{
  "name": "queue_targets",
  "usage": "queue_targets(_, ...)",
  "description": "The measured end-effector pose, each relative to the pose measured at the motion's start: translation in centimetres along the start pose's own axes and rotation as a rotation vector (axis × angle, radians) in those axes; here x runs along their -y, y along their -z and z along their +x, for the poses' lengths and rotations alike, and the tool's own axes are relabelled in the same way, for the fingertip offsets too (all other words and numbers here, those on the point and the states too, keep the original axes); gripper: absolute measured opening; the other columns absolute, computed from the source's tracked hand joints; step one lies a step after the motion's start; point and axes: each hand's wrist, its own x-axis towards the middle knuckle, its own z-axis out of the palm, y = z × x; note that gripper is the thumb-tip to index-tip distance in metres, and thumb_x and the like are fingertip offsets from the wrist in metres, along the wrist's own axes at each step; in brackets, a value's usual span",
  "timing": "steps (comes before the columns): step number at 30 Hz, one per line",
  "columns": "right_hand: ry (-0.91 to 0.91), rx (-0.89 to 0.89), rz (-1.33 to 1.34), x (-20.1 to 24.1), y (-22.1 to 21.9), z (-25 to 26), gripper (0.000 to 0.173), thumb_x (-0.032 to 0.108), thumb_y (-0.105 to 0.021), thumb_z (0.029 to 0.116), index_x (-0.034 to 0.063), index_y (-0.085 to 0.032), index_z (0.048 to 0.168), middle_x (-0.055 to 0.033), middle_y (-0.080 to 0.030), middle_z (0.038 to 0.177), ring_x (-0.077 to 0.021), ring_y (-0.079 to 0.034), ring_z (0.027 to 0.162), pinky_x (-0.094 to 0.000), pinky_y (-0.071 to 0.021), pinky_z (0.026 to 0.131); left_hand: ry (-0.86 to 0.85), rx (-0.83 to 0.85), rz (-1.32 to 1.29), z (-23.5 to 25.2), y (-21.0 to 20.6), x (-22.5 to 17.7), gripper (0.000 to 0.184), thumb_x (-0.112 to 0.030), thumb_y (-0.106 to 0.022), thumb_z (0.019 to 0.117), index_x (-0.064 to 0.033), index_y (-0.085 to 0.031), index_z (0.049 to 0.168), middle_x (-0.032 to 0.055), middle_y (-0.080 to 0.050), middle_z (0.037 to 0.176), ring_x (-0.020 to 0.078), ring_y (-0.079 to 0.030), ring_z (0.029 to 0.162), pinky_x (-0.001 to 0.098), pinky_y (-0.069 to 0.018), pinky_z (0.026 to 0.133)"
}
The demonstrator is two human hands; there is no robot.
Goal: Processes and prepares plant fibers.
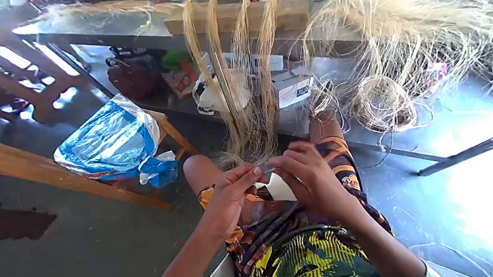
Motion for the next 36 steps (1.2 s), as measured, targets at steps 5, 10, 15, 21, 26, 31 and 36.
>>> queue_targets(5,-0.256,0.073,0.437,-1.9,-1.5,-1.1,0.029,0.015,-0.045,0.1075,0.0027,-0.072,0.109,-0.0005,-0.067,0.084,-0.0028,-0.058,0.07,-0.0223,-0.0503,0.066,-0.34,-0.054,0.443,-0.9,0.5,1.6,0.033,-0.024,-0.039,0.1097,-0.0048,-0.066,0.113,-0.0032,-0.064,0.102,0.0027,-0.06,0.094,0.0225,-0.051,0.086)
queue_targets(10,-0.382,0.136,0.881,-0.2,-2.6,-1.3,0.03,0.013,-0.04,0.1088,-0.0001,-0.067,0.109,0.008,-0.054,0.068,0.0016,-0.049,0.054,-0.0163,-0.0443,0.05,-0.313,-0.081,0.48,-1.0,0.3,2.1,0.029,-0.021,-0.049,0.1066,-0.0009,-0.06,0.124,0.0002,-0.064,0.1,0.0043,-0.062,0.088,0.0215,-0.0527,0.08)
queue_targets(15,-0.402,0.083,1.033,1.2,-3.9,-1.8,0.027,0.012,-0.04,0.1086,0.0038,-0.064,0.1,0.0095,-0.052,0.064,0.0015,-0.049,0.052,-0.0165,-0.0439,0.049,-0.394,-0.076,0.353,-0.8,-0.5,2.9,0.022,-0.014,-0.051,0.1054,-0.0001,-0.063,0.117,0.0015,-0.063,0.105,0.0051,-0.062,0.091,0.021,-0.0546,0.081)
queue_targets(21,-0.364,0.081,1.031,1.7,-4.0,-1.9,0.027,0.011,-0.041,0.1081,0.0028,-0.065,0.1,0.0096,-0.054,0.064,0.0018,-0.05,0.052,-0.0162,-0.0455,0.05,-0.395,-0.076,0.259,-0.6,-0.5,2.9,0.017,-0.011,-0.05,0.1054,-0.0059,-0.065,0.099,-0.0042,-0.062,0.091,0.002,-0.06,0.079,0.0181,-0.0521,0.074)
queue_targets(26,-0.331,0.136,1.04,2.0,-4.7,-2.0,0.028,0.01,-0.04,0.1083,0.0014,-0.065,0.101,0.009,-0.053,0.064,0.0021,-0.049,0.053,-0.0162,-0.0451,0.051,-0.258,-0.042,0.071,-0.4,0.1,2.9,0.02,-0.01,-0.048,0.1052,-0.0076,-0.066,0.097,-0.0058,-0.061,0.08,0.0014,-0.056,0.067,0.0167,-0.0484,0.064)
queue_targets(31,-0.349,0.202,1.025,2.0,-4.2,-1.9,0.027,0.011,-0.041,0.1084,0.0011,-0.066,0.102,0.0078,-0.054,0.065,0.0011,-0.05,0.053,-0.0169,-0.046,0.051,-0.278,-0.013,0.089,-0.4,0.2,3.1,0.018,-0.01,-0.049,0.1049,-0.0091,-0.065,0.096,-0.0061,-0.061,0.081,0.0017,-0.057,0.068,0.0172,-0.0501,0.065)
queue_targets(36,-0.316,0.196,0.852,1.0,-2.9,-2.0,0.021,0.014,-0.053,0.1045,-0.0035,-0.065,0.107,-0.0025,-0.067,0.088,-0.0056,-0.064,0.077,-0.0246,-0.0565,0.071,-0.371,-0.007,0.321,-0.5,0.1,3.3,0.016,-0.012,-0.048,0.1055,-0.0083,-0.061,0.097,-0.0052,-0.058,0.089,0.0002,-0.058,0.078,0.0161,-0.0503,0.071)
